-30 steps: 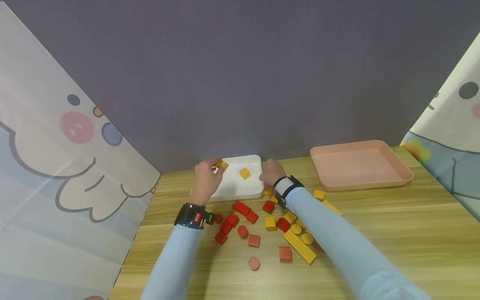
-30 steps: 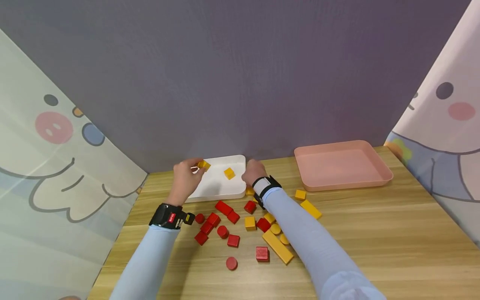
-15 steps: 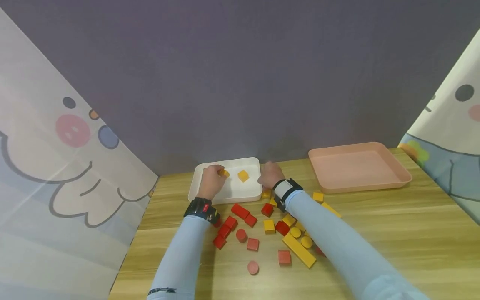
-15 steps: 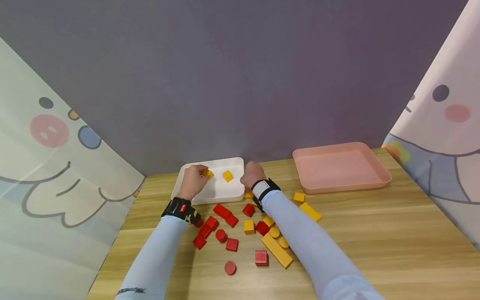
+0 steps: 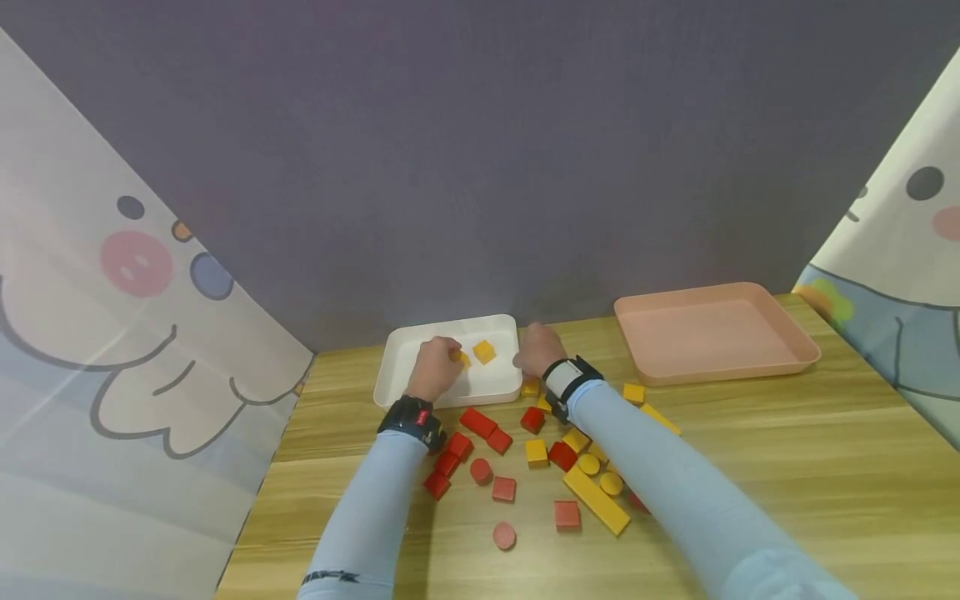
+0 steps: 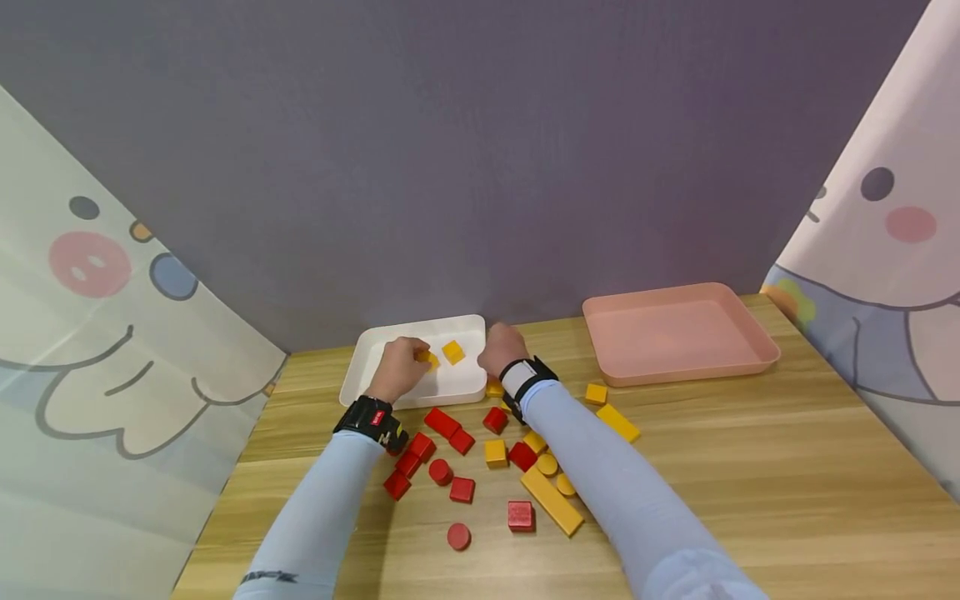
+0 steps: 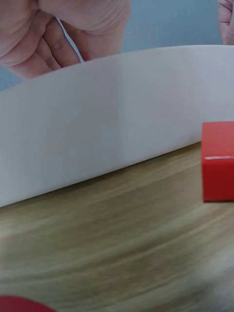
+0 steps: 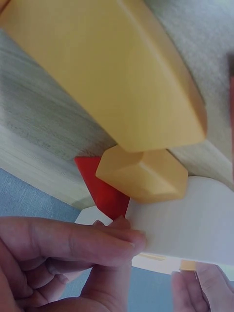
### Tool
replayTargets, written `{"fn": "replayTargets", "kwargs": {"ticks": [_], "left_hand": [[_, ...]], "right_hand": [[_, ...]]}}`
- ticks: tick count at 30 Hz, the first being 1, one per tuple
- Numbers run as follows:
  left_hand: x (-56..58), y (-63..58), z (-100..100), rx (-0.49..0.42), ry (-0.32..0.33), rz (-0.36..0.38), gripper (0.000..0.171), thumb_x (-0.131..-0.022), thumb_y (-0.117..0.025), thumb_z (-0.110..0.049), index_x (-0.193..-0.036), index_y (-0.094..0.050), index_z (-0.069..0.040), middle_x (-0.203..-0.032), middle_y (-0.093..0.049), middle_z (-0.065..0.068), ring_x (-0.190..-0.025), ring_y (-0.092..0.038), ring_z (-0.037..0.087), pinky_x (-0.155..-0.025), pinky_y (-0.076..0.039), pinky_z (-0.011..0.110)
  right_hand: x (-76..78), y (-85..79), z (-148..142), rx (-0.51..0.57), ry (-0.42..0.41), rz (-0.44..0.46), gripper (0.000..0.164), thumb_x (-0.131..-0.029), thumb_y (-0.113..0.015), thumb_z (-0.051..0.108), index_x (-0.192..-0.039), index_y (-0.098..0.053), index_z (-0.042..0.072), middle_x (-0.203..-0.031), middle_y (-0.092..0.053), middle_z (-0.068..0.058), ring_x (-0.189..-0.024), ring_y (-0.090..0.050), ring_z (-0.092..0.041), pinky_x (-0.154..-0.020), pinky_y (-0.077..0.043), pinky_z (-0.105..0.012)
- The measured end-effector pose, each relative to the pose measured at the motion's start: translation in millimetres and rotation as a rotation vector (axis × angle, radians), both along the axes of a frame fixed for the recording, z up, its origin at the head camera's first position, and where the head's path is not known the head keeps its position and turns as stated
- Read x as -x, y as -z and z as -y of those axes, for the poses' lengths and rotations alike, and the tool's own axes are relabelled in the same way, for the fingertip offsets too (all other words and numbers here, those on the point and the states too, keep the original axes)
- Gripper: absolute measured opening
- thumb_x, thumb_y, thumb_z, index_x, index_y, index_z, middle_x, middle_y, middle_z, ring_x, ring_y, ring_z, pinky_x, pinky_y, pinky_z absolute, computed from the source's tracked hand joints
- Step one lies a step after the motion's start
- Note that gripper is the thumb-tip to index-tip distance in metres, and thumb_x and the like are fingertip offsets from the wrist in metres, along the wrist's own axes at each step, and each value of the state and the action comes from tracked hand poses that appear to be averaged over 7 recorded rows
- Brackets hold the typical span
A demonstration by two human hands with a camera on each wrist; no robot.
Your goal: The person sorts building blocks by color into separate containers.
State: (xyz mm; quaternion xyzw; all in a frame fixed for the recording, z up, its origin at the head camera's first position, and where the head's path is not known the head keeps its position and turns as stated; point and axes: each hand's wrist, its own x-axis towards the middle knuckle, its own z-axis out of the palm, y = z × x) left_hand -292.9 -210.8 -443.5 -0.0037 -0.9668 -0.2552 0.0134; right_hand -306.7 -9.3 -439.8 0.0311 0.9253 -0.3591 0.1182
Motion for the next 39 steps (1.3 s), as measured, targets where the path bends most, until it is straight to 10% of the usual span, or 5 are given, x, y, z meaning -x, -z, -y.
{"fn": "replayTargets", "kwargs": {"ticks": [21,31,39], "left_hand": [[-23.0,-9.4,2,0.015,0.017,-0.072,0.043,-0.094,-0.073,-0.011,-0.136,-0.067,-0.003,-0.134,-0.071,0.017,-0.126,-0.067,0.033,-0.11,-0.052,0.048],[-94.3,-42.8,-23,0.052,0.201,-0.268,0.041,-0.096,-0.075,-0.019,-0.135,-0.069,-0.009,-0.138,-0.07,0.01,-0.132,-0.064,0.028,-0.112,-0.051,0.045],[-152.7,-37.1,-50,0.119,0.424,-0.25,0.042,-0.097,-0.074,-0.02,-0.137,-0.068,-0.013,-0.14,-0.067,0.006,-0.131,-0.063,0.022,-0.109,-0.054,0.038]], "right_hand": [[-0.4,1.8,1,-0.031,-0.027,-0.003,0.013,-0.089,-0.076,0.01,-0.081,-0.07,0.001,-0.065,-0.058,-0.008,-0.06,-0.064,-0.024,-0.052,-0.048,-0.025],[4.9,1.8,-3,-0.009,-0.042,0.009,0.016,-0.09,-0.076,0.011,-0.078,-0.07,0.003,-0.065,-0.058,-0.008,-0.059,-0.064,-0.025,-0.051,-0.049,-0.025],[3.3,0.9,-7,0.011,-0.052,-0.002,0.015,-0.089,-0.076,0.01,-0.078,-0.071,0.002,-0.061,-0.056,-0.008,-0.057,-0.062,-0.026,-0.051,-0.05,-0.027]]}}
